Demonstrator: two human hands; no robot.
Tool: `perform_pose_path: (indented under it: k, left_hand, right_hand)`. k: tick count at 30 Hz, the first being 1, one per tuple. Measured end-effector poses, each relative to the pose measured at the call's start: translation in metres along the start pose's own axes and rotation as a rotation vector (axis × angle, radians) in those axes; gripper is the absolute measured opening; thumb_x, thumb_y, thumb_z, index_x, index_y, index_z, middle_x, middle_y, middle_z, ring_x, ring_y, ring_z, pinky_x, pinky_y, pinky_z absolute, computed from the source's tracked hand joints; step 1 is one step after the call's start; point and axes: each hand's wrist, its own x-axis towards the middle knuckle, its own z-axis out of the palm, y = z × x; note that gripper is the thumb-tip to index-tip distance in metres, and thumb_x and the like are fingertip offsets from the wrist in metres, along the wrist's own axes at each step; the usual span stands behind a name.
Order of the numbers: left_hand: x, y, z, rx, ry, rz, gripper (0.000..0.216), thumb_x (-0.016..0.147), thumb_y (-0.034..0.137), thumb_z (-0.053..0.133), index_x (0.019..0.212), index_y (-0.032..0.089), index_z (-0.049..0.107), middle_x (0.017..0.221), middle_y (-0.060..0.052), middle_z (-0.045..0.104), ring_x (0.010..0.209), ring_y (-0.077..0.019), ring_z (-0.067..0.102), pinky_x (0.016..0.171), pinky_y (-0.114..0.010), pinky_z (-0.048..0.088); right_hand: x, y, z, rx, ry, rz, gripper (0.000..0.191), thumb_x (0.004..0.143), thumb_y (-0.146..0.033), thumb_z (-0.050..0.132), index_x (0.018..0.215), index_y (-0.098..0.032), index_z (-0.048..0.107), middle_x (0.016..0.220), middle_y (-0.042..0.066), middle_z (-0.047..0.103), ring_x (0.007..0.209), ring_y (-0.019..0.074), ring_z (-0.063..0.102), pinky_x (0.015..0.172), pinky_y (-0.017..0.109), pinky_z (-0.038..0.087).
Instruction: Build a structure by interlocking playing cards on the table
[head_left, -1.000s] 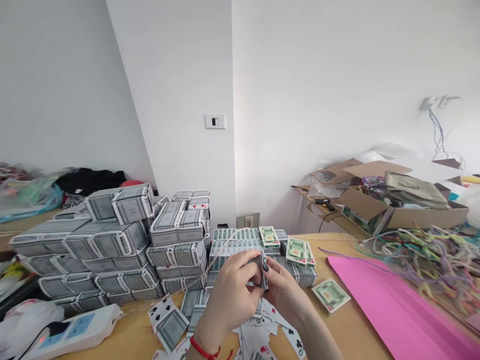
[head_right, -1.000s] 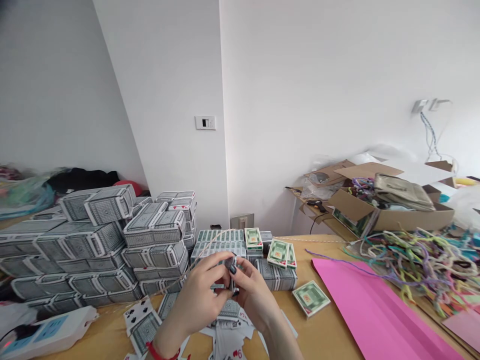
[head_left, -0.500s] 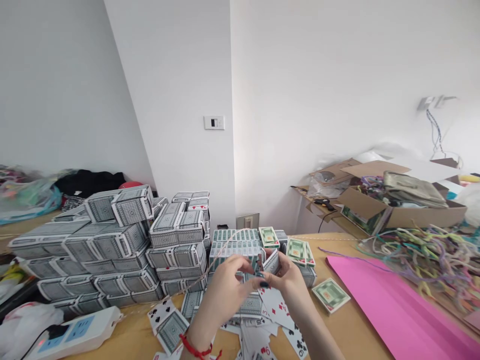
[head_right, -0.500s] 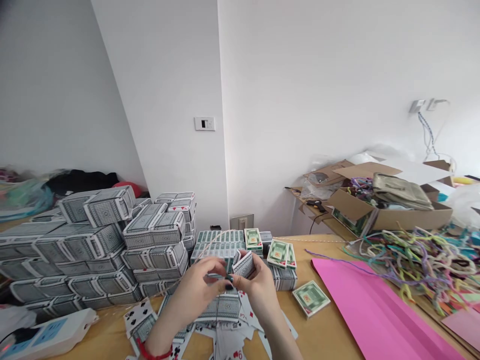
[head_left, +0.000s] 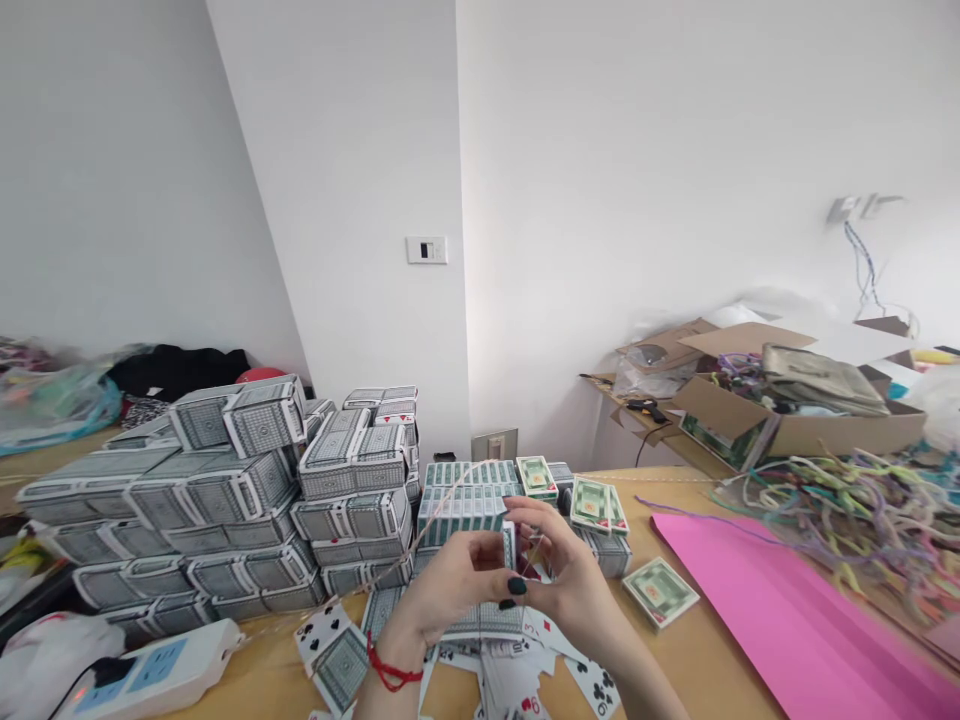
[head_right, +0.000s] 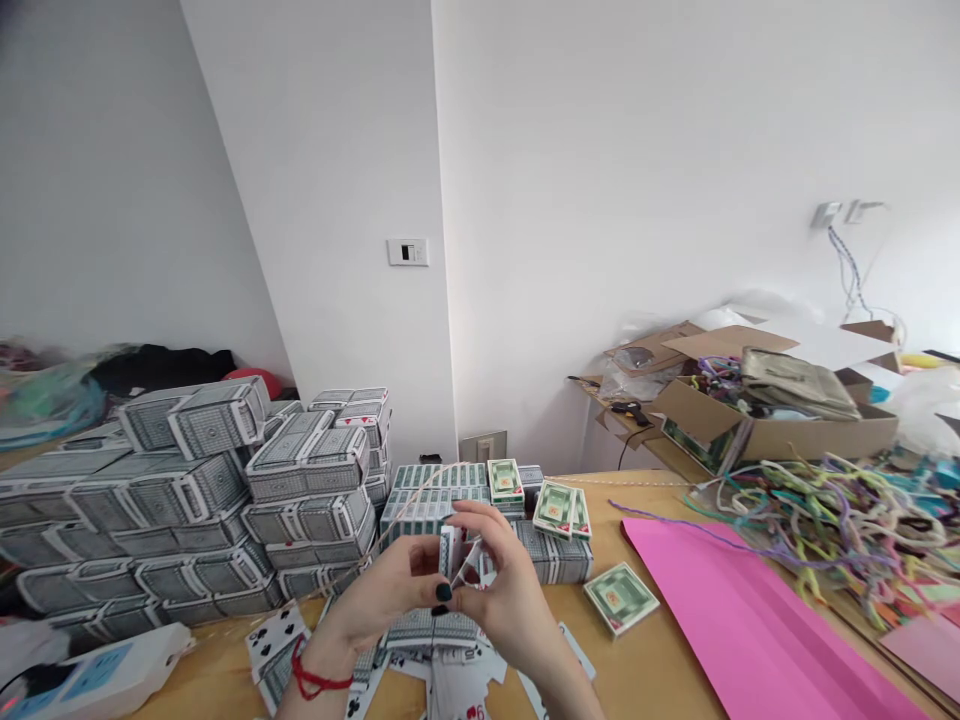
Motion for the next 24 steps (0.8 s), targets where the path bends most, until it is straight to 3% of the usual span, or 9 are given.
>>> perform_pose_path:
  k: [3, 8, 11, 15, 20, 24]
  left_hand:
    - [-0.001, -0.003, -0.008, 0.076, 0.051, 0.08, 0.054, 0.055, 0.03, 0.078, 0.103, 0.014, 0.061, 0.1, -0.01, 0.063, 0.09, -0.0224, 0.057, 0.081, -0.033, 0.043]
    - [-0.01, -0.007, -0.024, 0.167, 0.147, 0.059, 0.064, 0.056, 0.018, 0.077, 0.115, 0.019, 0.051, 0.118, -0.011, 0.054, 0.095, -0.0224, 0.057, 0.076, -0.033, 0.047]
    - [-0.014, -0.007, -0.027, 0.212, 0.163, 0.024, 0.063, 0.056, 0.014, 0.073, 0.115, 0.02, 0.05, 0.117, -0.011, 0.054, 0.089, -0.0216, 0.058, 0.068, -0.031, 0.049]
    - [-0.015, -0.006, -0.027, 0.261, 0.175, 0.019, 0.063, 0.056, 0.01, 0.069, 0.115, 0.02, 0.051, 0.113, -0.01, 0.056, 0.083, -0.0192, 0.058, 0.067, -0.031, 0.048]
    - [-0.014, -0.006, -0.023, 0.286, 0.232, 0.032, 0.061, 0.059, 0.01, 0.065, 0.117, 0.021, 0.049, 0.113, -0.009, 0.055, 0.085, -0.0186, 0.057, 0.067, -0.029, 0.049]
    - [-0.011, -0.003, -0.012, 0.362, 0.266, 0.07, 0.058, 0.061, 0.009, 0.061, 0.116, 0.022, 0.049, 0.111, -0.007, 0.056, 0.077, -0.0156, 0.057, 0.064, -0.027, 0.05]
  right_hand:
    - [0.002, 0.007, -0.002, -0.053, 0.074, 0.034, 0.064, 0.054, -0.006, 0.066, 0.113, -0.03, 0.053, 0.119, 0.003, 0.049, 0.106, 0.0226, 0.048, 0.087, 0.034, 0.042]
    - [0.005, 0.011, -0.006, 0.064, 0.004, 0.117, 0.062, 0.058, -0.02, 0.074, 0.116, -0.025, 0.053, 0.103, 0.007, 0.057, 0.082, 0.0203, 0.056, 0.07, 0.033, 0.049]
    - [0.003, 0.007, -0.003, 0.141, -0.04, 0.057, 0.061, 0.063, -0.026, 0.073, 0.119, -0.026, 0.05, 0.108, 0.008, 0.054, 0.081, 0.0181, 0.054, 0.068, 0.031, 0.049]
    - [0.0, 0.005, 0.002, 0.141, -0.089, 0.014, 0.076, 0.061, -0.022, 0.075, 0.128, -0.028, 0.039, 0.119, 0.008, 0.048, 0.089, 0.0198, 0.053, 0.074, 0.034, 0.048]
    - [-0.001, 0.008, 0.007, 0.146, -0.023, 0.012, 0.063, 0.069, -0.023, 0.067, 0.126, -0.027, 0.04, 0.119, 0.009, 0.049, 0.087, 0.0189, 0.053, 0.074, 0.033, 0.047]
    - [0.0, 0.007, 0.01, 0.237, 0.016, -0.025, 0.057, 0.069, -0.025, 0.067, 0.121, -0.029, 0.045, 0.12, 0.008, 0.05, 0.07, 0.0136, 0.05, 0.062, 0.028, 0.045]
